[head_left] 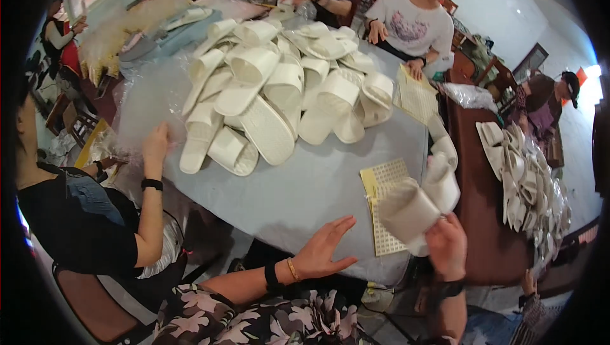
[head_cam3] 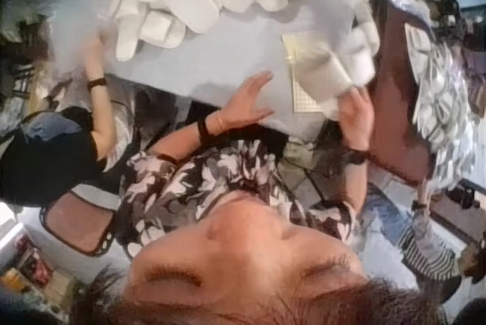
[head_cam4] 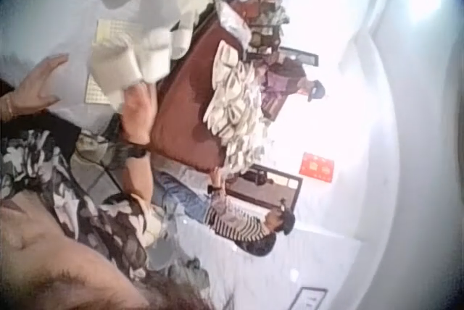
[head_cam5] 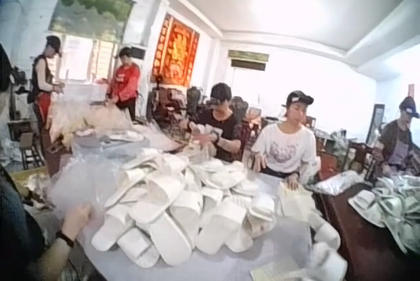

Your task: Applying size or branding stickers to the interior of white slippers in a workshop setting.

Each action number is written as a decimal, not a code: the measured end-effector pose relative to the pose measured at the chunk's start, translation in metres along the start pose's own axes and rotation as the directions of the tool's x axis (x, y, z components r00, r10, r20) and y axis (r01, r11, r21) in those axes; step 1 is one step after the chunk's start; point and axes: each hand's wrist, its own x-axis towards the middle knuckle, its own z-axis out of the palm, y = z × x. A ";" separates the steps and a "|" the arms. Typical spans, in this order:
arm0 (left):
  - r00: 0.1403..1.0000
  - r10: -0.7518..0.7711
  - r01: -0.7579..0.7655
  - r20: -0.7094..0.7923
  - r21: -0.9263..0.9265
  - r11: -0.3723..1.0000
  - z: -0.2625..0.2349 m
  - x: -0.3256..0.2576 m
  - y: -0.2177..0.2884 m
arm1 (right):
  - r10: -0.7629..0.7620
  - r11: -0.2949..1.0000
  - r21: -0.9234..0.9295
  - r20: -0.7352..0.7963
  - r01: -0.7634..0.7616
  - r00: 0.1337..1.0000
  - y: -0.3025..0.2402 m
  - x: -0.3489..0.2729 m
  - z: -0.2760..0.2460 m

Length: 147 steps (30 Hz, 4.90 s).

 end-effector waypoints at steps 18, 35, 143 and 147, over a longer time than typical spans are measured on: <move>0.990 -0.044 0.115 -0.132 0.600 0.792 -0.050 -0.013 -0.045 | -0.132 0.621 -0.762 0.125 0.181 0.983 0.151 0.012 0.002; 0.994 -0.077 0.017 0.076 0.596 0.803 -0.006 -0.009 -0.041 | -0.174 0.126 -0.847 0.493 0.516 0.852 0.173 0.026 0.018; 0.818 -0.519 0.565 0.246 -0.184 0.804 0.083 0.127 -0.089 | -0.465 0.281 -0.894 0.191 0.349 0.864 0.146 0.090 -0.042; 0.796 -0.514 0.596 0.321 -0.267 0.757 0.082 0.128 -0.093 | -0.447 0.326 -0.879 0.180 0.347 0.876 0.145 0.090 -0.039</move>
